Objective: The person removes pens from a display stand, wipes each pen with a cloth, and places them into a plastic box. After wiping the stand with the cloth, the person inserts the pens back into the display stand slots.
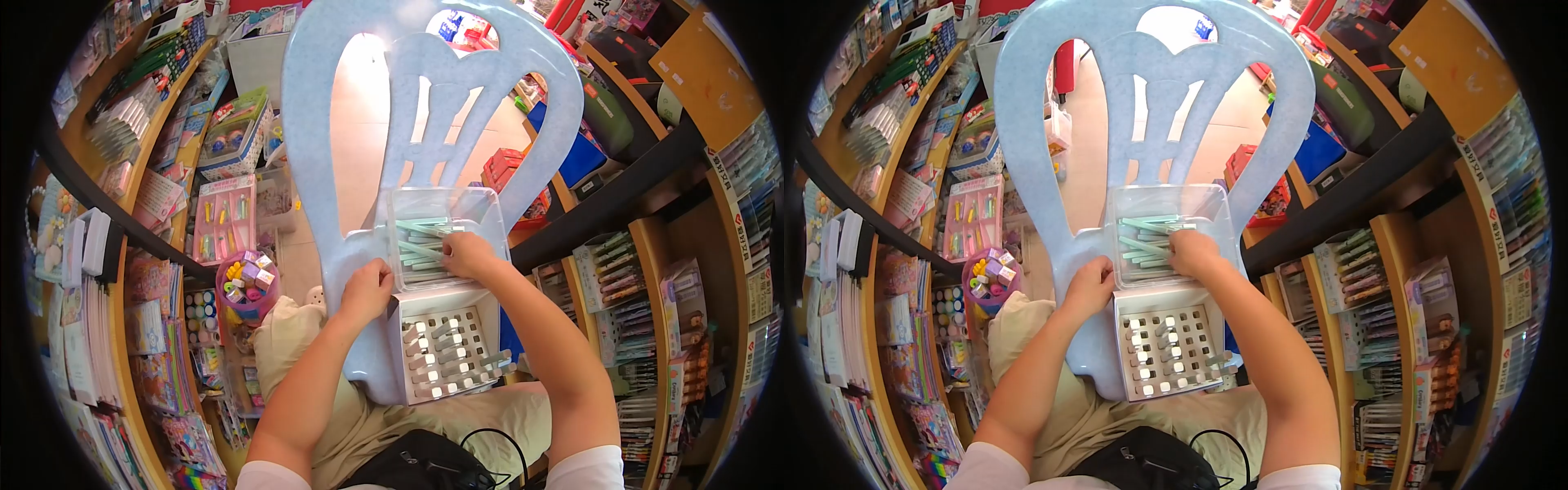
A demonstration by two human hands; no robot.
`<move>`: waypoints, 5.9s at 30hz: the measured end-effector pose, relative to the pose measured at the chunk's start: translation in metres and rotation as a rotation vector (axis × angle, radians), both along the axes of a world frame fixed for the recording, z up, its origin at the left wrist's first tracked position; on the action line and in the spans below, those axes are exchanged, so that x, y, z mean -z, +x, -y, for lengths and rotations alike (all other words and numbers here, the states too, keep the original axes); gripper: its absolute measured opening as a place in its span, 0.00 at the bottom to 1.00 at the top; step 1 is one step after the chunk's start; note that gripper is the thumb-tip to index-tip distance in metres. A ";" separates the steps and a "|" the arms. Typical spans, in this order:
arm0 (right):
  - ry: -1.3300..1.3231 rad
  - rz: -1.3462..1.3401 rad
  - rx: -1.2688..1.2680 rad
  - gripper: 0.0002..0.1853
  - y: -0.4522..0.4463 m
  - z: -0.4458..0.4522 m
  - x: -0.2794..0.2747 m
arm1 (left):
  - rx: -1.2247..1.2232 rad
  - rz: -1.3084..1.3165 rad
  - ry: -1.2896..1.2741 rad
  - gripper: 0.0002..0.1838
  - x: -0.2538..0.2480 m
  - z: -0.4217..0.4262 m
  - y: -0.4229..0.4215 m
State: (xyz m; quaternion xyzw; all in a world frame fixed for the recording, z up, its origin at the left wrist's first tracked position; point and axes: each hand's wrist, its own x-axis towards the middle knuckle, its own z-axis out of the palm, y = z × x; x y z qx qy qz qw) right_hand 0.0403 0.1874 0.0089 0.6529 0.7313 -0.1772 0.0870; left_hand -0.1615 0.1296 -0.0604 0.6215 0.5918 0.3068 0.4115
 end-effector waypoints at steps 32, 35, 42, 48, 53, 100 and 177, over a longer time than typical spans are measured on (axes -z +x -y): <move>0.578 -0.578 0.093 0.06 0.043 0.074 -0.115 | -0.003 0.002 -0.006 0.08 0.003 0.001 0.002; 0.527 -0.629 0.180 0.07 0.055 0.114 -0.138 | -0.008 -0.004 -0.001 0.08 0.006 0.002 0.002; 0.296 -0.390 -0.133 0.06 0.053 0.165 -0.117 | -0.005 0.000 0.047 0.09 0.012 0.001 0.002; 0.334 -0.304 -0.324 0.06 0.044 0.165 -0.084 | -0.006 0.033 0.042 0.08 0.015 0.000 0.002; 0.250 -0.237 -0.404 0.08 0.030 0.172 -0.083 | 0.002 -0.002 0.092 0.08 0.018 -0.002 0.002; 0.171 -0.553 -0.169 0.15 0.029 0.169 -0.089 | 0.019 0.042 0.097 0.09 0.012 0.000 0.002; 0.463 -0.397 -0.141 0.06 0.059 0.055 -0.098 | 0.012 0.018 0.018 0.08 0.007 0.000 0.002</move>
